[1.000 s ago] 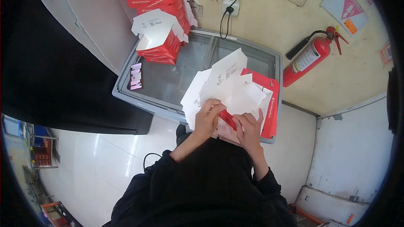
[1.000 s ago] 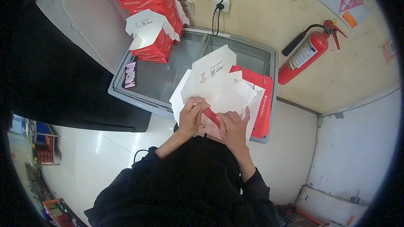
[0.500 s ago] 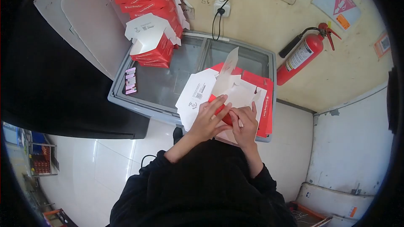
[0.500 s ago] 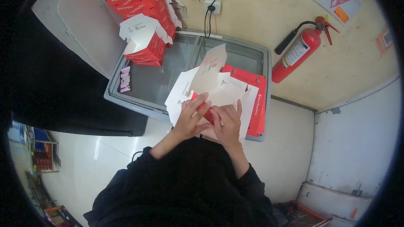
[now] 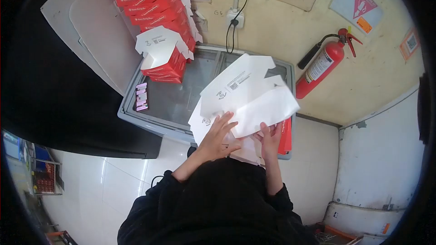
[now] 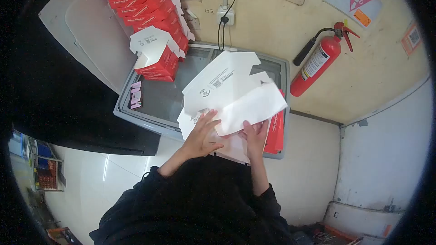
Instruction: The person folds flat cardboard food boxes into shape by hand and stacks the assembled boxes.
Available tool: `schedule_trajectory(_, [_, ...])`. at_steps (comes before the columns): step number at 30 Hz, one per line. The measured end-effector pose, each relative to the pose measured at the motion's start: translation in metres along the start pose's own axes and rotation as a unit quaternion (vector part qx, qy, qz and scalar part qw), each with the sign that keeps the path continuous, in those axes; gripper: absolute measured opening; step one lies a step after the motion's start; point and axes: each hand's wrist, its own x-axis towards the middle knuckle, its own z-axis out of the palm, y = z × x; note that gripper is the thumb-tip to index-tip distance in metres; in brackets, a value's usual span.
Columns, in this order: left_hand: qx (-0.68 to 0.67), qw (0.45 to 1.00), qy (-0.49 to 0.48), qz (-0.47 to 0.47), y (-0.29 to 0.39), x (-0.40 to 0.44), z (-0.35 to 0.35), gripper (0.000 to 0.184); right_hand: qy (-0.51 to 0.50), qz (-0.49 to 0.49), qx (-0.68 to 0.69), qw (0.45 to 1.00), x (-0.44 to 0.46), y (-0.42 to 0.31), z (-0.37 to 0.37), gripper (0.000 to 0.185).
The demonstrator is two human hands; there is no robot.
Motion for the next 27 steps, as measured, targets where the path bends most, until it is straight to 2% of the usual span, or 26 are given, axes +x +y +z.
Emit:
schedule_trajectory(1, [-0.045,0.999,-0.008,-0.019,0.006,0.009,-0.009,0.053,0.023,-0.101,-0.061,0.993,-0.003,0.001,0.013,0.064])
schedule_trajectory(2, [-0.092,0.995,-0.016,-0.040,0.014,0.018,-0.018,0.057,0.019,-0.133,-0.069,0.989,-0.010,-0.002,0.024,0.075])
schedule_trajectory(3, [-0.221,0.970,-0.042,-0.095,0.026,0.032,-0.029,0.060,0.006,-0.181,-0.182,0.966,-0.015,0.009,0.026,0.077])
schedule_trajectory(5, [-0.465,0.859,-0.084,-0.197,0.053,0.062,-0.048,0.067,-0.026,-0.269,-0.399,0.876,-0.026,0.036,0.021,0.080])
schedule_trajectory(6, [-0.442,0.873,-0.100,-0.178,0.062,0.067,-0.047,0.062,-0.072,-0.293,-0.370,0.879,-0.027,0.030,0.026,0.080])
schedule_trajectory(7, [-0.364,0.904,-0.140,-0.176,0.067,0.071,-0.056,0.062,-0.118,-0.316,-0.338,0.878,-0.028,0.016,0.033,0.079])
schedule_trajectory(9, [-0.200,0.940,-0.220,-0.169,0.069,0.073,-0.077,0.061,-0.150,-0.299,-0.244,0.910,-0.021,0.003,0.035,0.072])
schedule_trajectory(11, [-0.186,0.933,-0.274,-0.144,0.055,0.064,-0.077,0.056,-0.118,-0.213,-0.115,0.963,-0.008,-0.007,0.019,0.061])
schedule_trajectory(12, [-0.176,0.919,-0.320,-0.147,0.054,0.063,-0.080,0.055,-0.129,-0.228,-0.190,0.946,-0.003,-0.038,0.023,0.046])
schedule_trajectory(13, [-0.167,0.904,-0.365,-0.149,0.055,0.062,-0.080,0.054,-0.178,-0.206,-0.236,0.933,0.003,-0.062,0.025,0.041])
schedule_trajectory(15, [-0.135,0.916,-0.366,-0.089,0.055,0.052,-0.071,0.052,-0.277,-0.160,-0.323,0.891,0.014,-0.102,0.029,0.033])
schedule_trajectory(16, [-0.118,0.925,-0.357,-0.048,0.053,0.047,-0.065,0.053,-0.287,-0.153,-0.340,0.882,0.014,-0.115,0.036,0.022])
schedule_trajectory(17, [-0.101,0.933,-0.345,-0.007,0.053,0.045,-0.062,0.053,-0.276,-0.128,-0.344,0.888,0.012,-0.124,0.036,0.020])
schedule_trajectory(19, [-0.147,0.925,-0.346,-0.059,0.056,0.051,-0.071,0.042,-0.258,-0.078,-0.352,0.897,0.013,-0.138,0.032,0.017])
schedule_trajectory(21, [-0.201,0.927,-0.307,-0.080,0.039,0.047,-0.079,0.035,-0.192,-0.085,-0.244,0.947,0.020,-0.114,0.000,0.017])
schedule_trajectory(22, [-0.214,0.917,-0.305,-0.145,0.029,0.046,-0.086,0.025,-0.159,-0.087,-0.188,0.965,0.020,-0.100,-0.012,0.017])
schedule_trajectory(25, [-0.257,0.862,-0.377,-0.219,0.006,0.049,-0.094,0.024,-0.138,-0.006,-0.080,0.987,0.004,-0.081,-0.012,0.022])
schedule_trajectory(27, [-0.302,0.852,-0.363,-0.227,0.003,0.048,-0.087,0.027,-0.174,-0.086,-0.163,0.967,-0.006,-0.087,0.002,0.024])
